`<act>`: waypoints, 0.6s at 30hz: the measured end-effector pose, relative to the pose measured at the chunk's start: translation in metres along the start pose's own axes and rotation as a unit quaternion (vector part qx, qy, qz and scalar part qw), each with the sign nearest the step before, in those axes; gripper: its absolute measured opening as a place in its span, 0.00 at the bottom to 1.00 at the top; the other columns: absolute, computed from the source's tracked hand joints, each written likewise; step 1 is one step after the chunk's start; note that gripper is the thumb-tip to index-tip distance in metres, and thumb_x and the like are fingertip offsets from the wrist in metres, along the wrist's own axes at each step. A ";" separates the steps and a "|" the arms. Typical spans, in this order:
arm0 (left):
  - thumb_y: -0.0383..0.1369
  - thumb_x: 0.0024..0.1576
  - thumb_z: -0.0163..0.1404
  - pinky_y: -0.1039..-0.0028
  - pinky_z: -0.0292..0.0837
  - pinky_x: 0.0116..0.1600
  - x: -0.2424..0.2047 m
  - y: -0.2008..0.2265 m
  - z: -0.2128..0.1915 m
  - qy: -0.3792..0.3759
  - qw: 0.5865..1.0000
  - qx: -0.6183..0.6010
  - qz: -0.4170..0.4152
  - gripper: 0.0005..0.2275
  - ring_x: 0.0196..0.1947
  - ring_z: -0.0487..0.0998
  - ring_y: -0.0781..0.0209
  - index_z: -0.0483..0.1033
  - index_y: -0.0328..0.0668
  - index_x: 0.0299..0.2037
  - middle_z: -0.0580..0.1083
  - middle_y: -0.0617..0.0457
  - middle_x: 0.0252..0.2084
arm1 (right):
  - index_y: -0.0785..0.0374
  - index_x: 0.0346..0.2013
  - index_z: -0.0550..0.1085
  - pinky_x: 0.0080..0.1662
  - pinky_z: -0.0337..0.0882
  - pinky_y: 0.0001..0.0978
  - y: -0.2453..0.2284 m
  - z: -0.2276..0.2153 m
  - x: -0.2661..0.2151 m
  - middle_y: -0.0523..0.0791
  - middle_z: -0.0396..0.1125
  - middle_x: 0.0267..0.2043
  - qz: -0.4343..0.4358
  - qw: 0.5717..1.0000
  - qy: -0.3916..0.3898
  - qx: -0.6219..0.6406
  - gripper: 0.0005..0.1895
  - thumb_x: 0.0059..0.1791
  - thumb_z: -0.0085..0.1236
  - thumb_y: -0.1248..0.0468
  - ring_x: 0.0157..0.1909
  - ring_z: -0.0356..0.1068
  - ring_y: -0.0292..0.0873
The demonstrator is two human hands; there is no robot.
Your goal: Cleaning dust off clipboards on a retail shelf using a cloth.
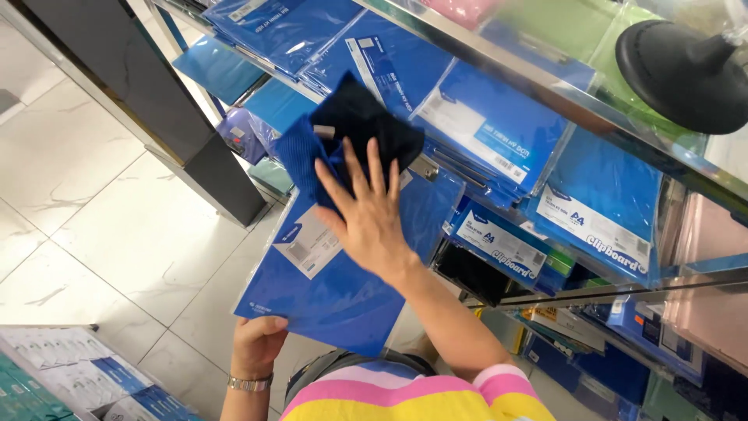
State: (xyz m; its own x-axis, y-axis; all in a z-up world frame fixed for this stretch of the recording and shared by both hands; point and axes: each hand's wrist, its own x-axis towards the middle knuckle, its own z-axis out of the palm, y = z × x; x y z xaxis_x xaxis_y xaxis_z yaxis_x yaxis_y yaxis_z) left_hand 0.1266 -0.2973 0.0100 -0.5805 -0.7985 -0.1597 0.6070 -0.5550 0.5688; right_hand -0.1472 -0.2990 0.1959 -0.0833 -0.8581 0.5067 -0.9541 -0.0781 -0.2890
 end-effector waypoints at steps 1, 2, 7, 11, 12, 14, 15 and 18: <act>0.15 0.45 0.48 0.51 0.72 0.57 0.001 0.005 0.010 -0.002 1.000 -0.001 0.002 0.26 0.52 0.77 0.42 0.70 0.24 0.58 0.77 0.40 0.51 | 0.48 0.75 0.62 0.73 0.40 0.75 -0.009 -0.001 -0.006 0.53 0.42 0.81 -0.003 1.000 0.001 -0.001 0.31 0.58 0.49 0.45 0.82 0.37 0.67; 0.16 0.43 0.48 0.51 0.71 0.57 0.002 0.010 0.021 0.011 1.000 -0.002 -0.002 0.28 0.53 0.77 0.42 0.70 0.26 0.59 0.77 0.40 0.51 | 0.50 0.72 0.64 0.72 0.42 0.72 -0.017 -0.002 -0.011 0.54 0.44 0.80 -0.037 0.999 -0.021 0.007 0.31 0.56 0.51 0.45 0.81 0.38 0.67; 0.19 0.43 0.47 0.51 0.68 0.62 0.004 0.013 0.018 0.008 0.999 -0.043 0.022 0.31 0.58 0.74 0.42 0.67 0.28 0.63 0.74 0.41 0.57 | 0.50 0.67 0.68 0.74 0.46 0.64 -0.039 0.000 -0.059 0.51 0.52 0.78 -0.134 0.984 -0.102 0.062 0.27 0.55 0.54 0.47 0.81 0.44 0.61; 0.19 0.48 0.49 0.48 0.65 0.68 0.004 0.019 0.016 -0.023 0.991 -0.111 0.069 0.30 0.62 0.72 0.39 0.64 0.28 0.66 0.72 0.39 0.60 | 0.57 0.66 0.68 0.71 0.51 0.57 -0.025 0.005 -0.079 0.53 0.57 0.74 -0.071 0.995 -0.052 0.036 0.28 0.54 0.57 0.48 0.78 0.48 0.58; 0.18 0.48 0.49 0.48 0.64 0.68 0.006 0.025 0.026 -0.028 0.991 -0.108 0.079 0.31 0.64 0.71 0.40 0.64 0.29 0.67 0.71 0.40 0.61 | 0.62 0.65 0.67 0.67 0.52 0.58 -0.019 0.004 -0.079 0.57 0.57 0.70 -0.020 0.999 -0.029 0.022 0.32 0.51 0.57 0.49 0.74 0.49 0.61; 0.19 0.46 0.49 0.48 0.64 0.68 0.007 0.029 0.034 -0.012 0.992 -0.101 0.079 0.32 0.64 0.71 0.41 0.64 0.31 0.67 0.71 0.41 0.61 | 0.67 0.68 0.64 0.67 0.55 0.53 0.006 0.025 -0.099 0.60 0.56 0.69 0.048 0.996 0.053 0.056 0.32 0.55 0.55 0.51 0.72 0.52 0.60; 0.19 0.45 0.49 0.48 0.63 0.67 0.007 0.031 0.038 0.005 0.992 -0.094 0.080 0.33 0.64 0.71 0.42 0.64 0.32 0.67 0.71 0.42 0.61 | 0.72 0.71 0.60 0.68 0.58 0.49 0.019 0.035 -0.109 0.63 0.55 0.68 0.112 0.980 0.134 0.091 0.33 0.58 0.52 0.54 0.69 0.55 0.60; 0.18 0.48 0.49 0.49 0.63 0.68 0.018 0.014 0.010 -0.019 0.989 -0.122 0.083 0.31 0.64 0.71 0.42 0.65 0.30 0.67 0.72 0.40 0.61 | 0.69 0.67 0.70 0.51 0.69 0.36 0.047 0.049 -0.134 0.58 0.68 0.52 0.392 0.709 0.183 0.557 0.25 0.59 0.49 0.57 0.49 0.68 0.49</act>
State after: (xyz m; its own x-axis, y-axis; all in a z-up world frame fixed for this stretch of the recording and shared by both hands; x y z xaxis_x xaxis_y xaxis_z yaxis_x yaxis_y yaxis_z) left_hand 0.1198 -0.3171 0.0231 -0.4789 -0.8766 -0.0483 0.8055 -0.4606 0.3729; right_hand -0.1671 -0.2123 0.0748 -0.7263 -0.6858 -0.0469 0.2294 -0.1775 -0.9570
